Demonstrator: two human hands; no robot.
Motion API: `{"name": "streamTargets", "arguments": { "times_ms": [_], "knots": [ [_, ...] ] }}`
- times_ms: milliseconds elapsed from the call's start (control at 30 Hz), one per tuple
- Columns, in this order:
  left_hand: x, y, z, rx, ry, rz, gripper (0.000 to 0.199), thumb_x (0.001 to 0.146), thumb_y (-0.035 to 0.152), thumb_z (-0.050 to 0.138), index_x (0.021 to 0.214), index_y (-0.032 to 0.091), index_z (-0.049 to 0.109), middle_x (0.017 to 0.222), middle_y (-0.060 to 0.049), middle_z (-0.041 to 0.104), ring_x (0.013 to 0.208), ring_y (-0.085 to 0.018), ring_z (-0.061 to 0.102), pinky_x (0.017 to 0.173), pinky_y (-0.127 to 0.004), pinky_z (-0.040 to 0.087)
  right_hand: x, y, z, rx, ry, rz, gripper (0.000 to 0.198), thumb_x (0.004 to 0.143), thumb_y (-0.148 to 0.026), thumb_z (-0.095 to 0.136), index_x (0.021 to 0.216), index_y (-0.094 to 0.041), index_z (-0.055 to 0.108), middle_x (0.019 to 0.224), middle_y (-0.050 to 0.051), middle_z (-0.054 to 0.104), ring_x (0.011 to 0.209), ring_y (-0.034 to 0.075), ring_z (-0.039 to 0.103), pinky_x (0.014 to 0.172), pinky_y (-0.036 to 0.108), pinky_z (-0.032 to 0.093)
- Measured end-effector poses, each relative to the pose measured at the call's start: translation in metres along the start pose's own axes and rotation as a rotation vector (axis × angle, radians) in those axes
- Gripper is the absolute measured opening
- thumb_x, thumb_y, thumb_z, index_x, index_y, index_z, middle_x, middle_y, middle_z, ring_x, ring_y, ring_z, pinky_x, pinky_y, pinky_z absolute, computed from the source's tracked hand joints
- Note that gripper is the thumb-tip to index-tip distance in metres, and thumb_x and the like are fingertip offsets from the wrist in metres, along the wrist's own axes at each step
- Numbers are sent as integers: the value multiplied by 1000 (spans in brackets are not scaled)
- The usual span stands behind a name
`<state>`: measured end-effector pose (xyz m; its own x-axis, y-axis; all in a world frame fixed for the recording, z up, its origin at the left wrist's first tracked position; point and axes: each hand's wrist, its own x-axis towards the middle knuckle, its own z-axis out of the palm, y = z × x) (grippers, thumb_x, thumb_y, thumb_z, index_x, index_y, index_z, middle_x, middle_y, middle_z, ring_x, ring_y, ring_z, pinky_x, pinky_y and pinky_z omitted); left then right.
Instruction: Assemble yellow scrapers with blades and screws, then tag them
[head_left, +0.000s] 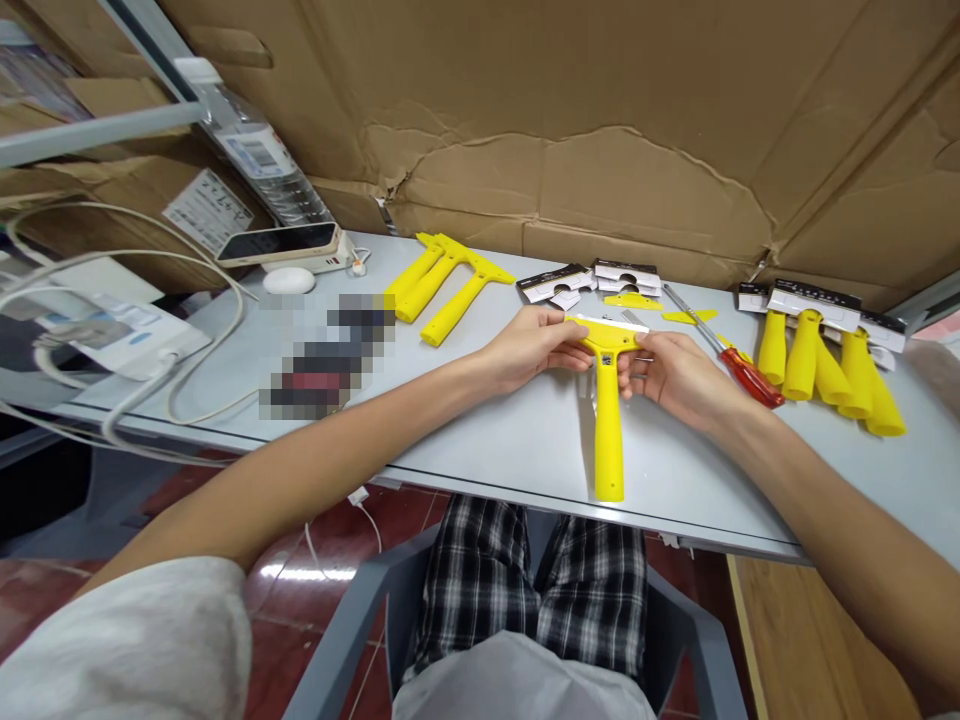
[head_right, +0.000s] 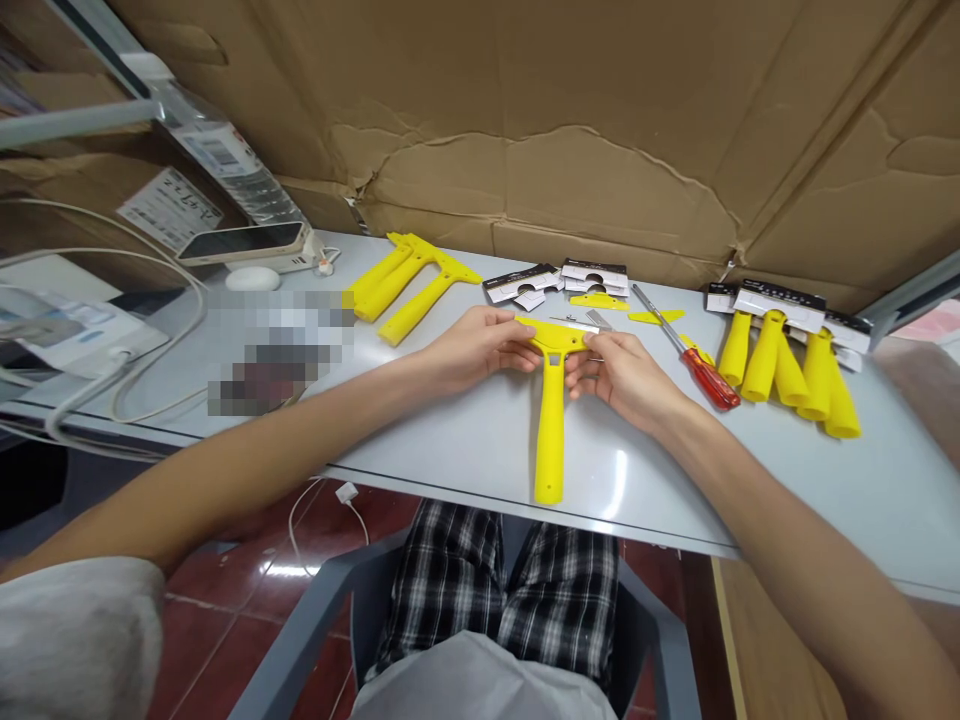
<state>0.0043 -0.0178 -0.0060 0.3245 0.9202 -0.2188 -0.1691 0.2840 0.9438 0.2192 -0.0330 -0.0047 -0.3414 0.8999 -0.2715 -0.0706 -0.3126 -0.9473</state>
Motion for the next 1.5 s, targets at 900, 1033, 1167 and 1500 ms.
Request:
{"name": "streamTargets", "arguments": {
  "times_ms": [900, 1033, 1167, 1500],
  "knots": [
    [-4, 1, 5, -27, 1, 63, 18, 97, 3, 59, 84, 5, 71, 79, -13, 78, 66, -11, 74, 74, -24, 61, -1, -2, -6, -15, -20, 6, 20, 90, -30, 56, 96, -11, 55, 89, 12, 67, 70, 13, 64, 65, 30, 58],
    [-3, 4, -1, 14, -39, 132, 10, 94, 4, 62, 91, 5, 72, 82, -11, 77, 65, -10, 71, 69, -23, 59, -4, -5, -9, -44, -60, 51, 25, 82, -30, 65, 90, -11, 53, 87, 11, 67, 69, 15, 66, 61, 28, 57],
    [0, 6, -6, 81, -2, 199, 25, 91, 5, 64, 116, 7, 68, 75, -5, 74, 61, -11, 68, 66, -24, 57, -5, -4, -8, -102, -112, 89, 34, 74, -33, 75, 90, -7, 58, 83, 11, 66, 68, 14, 66, 59, 25, 55],
    [-6, 2, -13, 610, -55, 419, 88, 80, 25, 85, 157, 22, 42, 136, -18, 67, 83, -16, 75, 72, -31, 62, 2, 2, -4, 12, 31, 46, 32, 69, -26, 76, 85, -5, 59, 94, 15, 70, 70, 12, 67, 61, 23, 57]
  ]
}}
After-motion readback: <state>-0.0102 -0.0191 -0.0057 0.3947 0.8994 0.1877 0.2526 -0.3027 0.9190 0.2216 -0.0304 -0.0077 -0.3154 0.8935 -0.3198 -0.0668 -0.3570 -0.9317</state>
